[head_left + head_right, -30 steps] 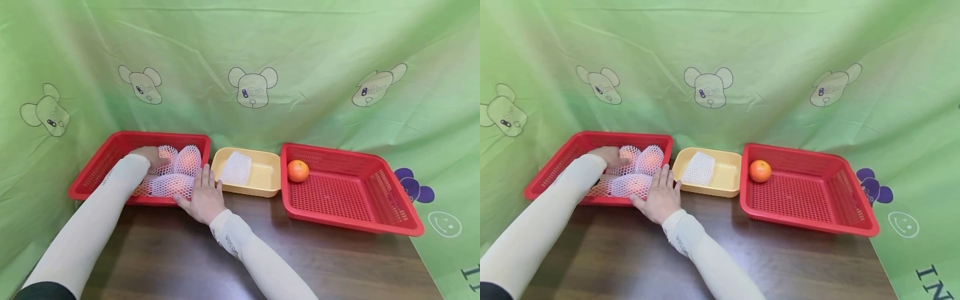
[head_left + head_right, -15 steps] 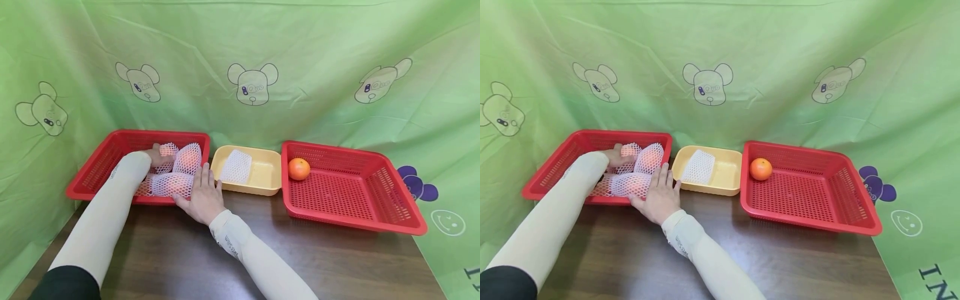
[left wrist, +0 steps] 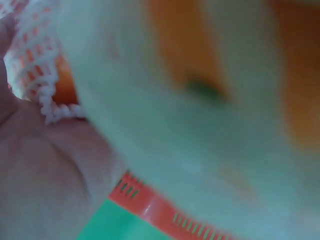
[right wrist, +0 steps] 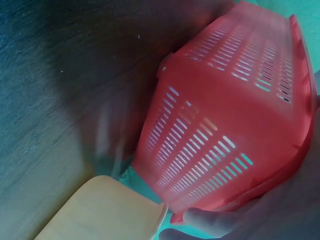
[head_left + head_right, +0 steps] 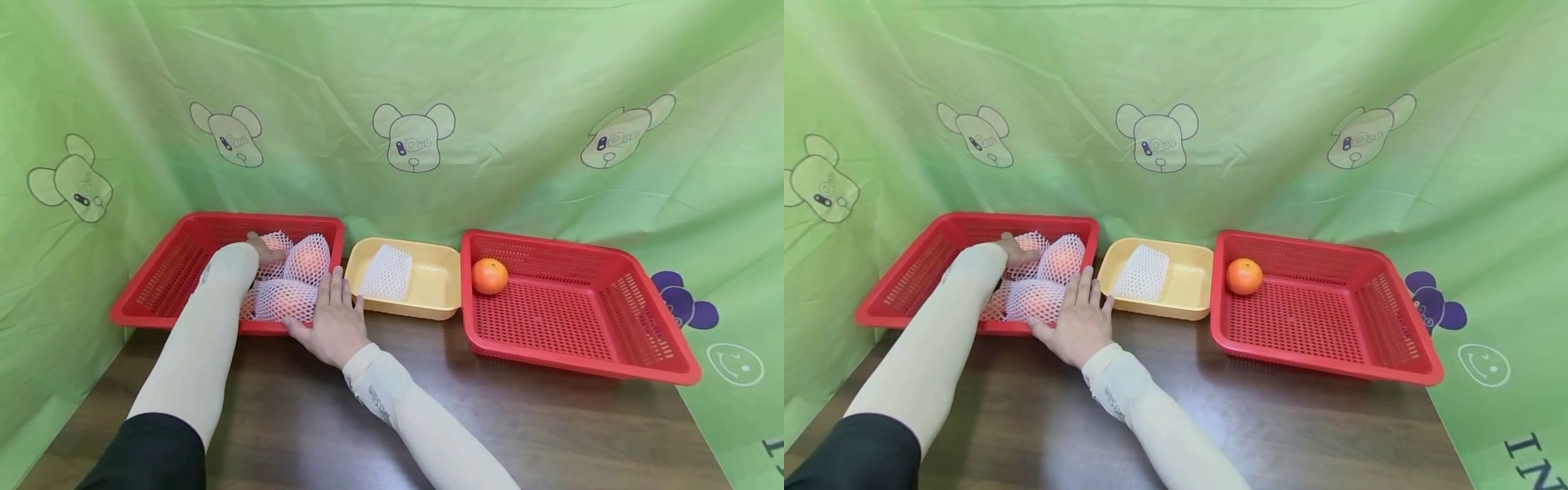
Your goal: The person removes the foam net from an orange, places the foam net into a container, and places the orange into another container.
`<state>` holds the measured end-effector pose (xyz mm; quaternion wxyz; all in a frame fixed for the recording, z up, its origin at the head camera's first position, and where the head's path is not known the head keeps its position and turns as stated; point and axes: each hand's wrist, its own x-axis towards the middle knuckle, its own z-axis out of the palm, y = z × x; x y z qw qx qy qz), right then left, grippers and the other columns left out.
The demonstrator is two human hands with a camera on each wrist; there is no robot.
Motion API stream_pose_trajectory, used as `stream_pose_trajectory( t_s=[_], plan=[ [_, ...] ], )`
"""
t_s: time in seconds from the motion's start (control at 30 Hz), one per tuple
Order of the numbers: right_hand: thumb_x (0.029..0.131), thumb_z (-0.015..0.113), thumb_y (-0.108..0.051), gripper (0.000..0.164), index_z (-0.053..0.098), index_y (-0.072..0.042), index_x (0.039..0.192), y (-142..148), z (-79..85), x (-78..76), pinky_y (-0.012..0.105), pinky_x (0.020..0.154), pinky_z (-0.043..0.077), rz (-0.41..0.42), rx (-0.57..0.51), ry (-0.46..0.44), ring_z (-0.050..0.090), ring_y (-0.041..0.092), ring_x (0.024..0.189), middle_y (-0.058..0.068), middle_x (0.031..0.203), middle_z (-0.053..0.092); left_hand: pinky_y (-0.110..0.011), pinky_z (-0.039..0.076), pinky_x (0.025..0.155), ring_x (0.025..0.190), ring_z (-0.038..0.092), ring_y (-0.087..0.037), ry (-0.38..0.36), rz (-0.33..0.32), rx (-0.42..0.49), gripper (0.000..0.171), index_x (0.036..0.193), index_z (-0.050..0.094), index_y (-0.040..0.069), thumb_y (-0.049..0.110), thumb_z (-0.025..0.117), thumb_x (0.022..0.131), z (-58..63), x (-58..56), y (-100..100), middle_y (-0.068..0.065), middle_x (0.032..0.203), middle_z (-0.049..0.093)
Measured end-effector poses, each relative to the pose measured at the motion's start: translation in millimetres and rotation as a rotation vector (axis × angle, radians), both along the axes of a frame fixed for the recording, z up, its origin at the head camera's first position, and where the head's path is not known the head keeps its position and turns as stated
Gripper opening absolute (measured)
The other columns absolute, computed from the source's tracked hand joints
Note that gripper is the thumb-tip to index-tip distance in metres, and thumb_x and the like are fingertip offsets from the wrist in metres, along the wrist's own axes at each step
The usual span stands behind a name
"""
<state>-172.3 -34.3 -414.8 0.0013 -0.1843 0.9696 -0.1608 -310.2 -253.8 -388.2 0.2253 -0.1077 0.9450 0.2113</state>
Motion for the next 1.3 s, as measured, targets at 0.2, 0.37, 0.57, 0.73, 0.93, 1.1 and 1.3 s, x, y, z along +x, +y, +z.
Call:
stream_pose_trajectory(
  t_s=[0.2,0.37,0.57,0.73,0.93,1.1,1.3],
  plan=[
    [0.092,0.043,-0.075,0.103,0.014,-0.005,0.162,-4.0,-0.7,1.7,0.058,0.115,0.024,0.009,-0.005,-0.02,0.019,0.033,0.151,0.014,0.168,0.007,-0.054,0.032,0.113,0.142,0.022,-0.054,-0.003,-0.04,-0.051,0.112,0.143,-0.008,-0.027,0.048,0.057,0.091,1.6,0.0,-13.8,-0.045,0.153,0.006],
    [0.092,0.043,-0.075,0.103,0.016,-0.005,0.162,-5.9,-0.7,2.3,0.059,0.115,0.025,0.009,-0.005,-0.009,0.02,0.033,0.151,0.014,0.168,0.008,-0.059,0.036,0.108,0.136,0.029,-0.057,0.051,-0.032,-0.042,0.115,0.144,-0.005,-0.024,0.047,0.063,0.083,5.0,2.1,-32.4,-0.049,0.144,0.021],
    [0.092,0.044,-0.075,0.103,0.015,-0.006,0.162,-5.2,0.8,1.8,0.058,0.116,0.024,0.005,-0.005,-0.012,0.02,0.033,0.151,0.014,0.168,0.008,-0.064,0.035,0.105,0.132,0.032,-0.059,0.149,-0.028,0.017,0.11,0.148,0.001,-0.016,0.048,0.065,0.087,20.8,13.8,-54.7,-0.046,0.143,0.024],
    [0.092,0.043,-0.076,0.103,0.016,-0.005,0.162,-2.5,1.2,0.3,0.058,0.115,0.025,0.002,-0.003,0.0,0.02,0.033,0.15,0.014,0.168,0.009,-0.066,0.031,0.106,0.131,0.034,-0.057,0.211,-0.072,0.08,0.11,0.152,0.0,-0.009,0.052,0.066,0.089,40.3,24.4,-69.0,-0.042,0.145,0.027],
    [0.092,0.043,-0.076,0.103,0.015,-0.005,0.162,0.3,1.9,0.3,0.059,0.114,0.026,0.004,0.011,0.005,0.021,0.034,0.15,0.015,0.168,0.009,-0.066,0.031,0.105,0.125,0.04,-0.053,0.361,-0.097,0.185,0.105,0.154,0.004,-0.006,0.044,0.071,0.091,55.1,37.1,-77.0,-0.039,0.14,0.033],
    [0.092,0.043,-0.076,0.104,0.014,-0.004,0.162,1.6,2.0,0.2,0.06,0.114,0.026,0.007,0.006,-0.005,0.021,0.034,0.15,0.015,0.168,0.008,-0.062,0.033,0.103,0.122,0.042,-0.047,0.506,-0.09,0.306,0.102,0.157,0.009,0.003,0.037,0.077,0.089,60.7,46.1,-77.6,-0.033,0.141,0.035],
    [0.091,0.043,-0.076,0.104,0.015,-0.004,0.162,1.3,2.7,-0.3,0.061,0.114,0.026,0.005,0.006,-0.002,0.022,0.035,0.15,0.015,0.168,0.01,-0.058,0.035,0.099,0.121,0.044,-0.042,0.583,-0.133,0.348,0.096,0.158,0.017,0.009,0.032,0.079,0.088,69.4,66.9,-69.0,-0.028,0.143,0.039]
  ],
)
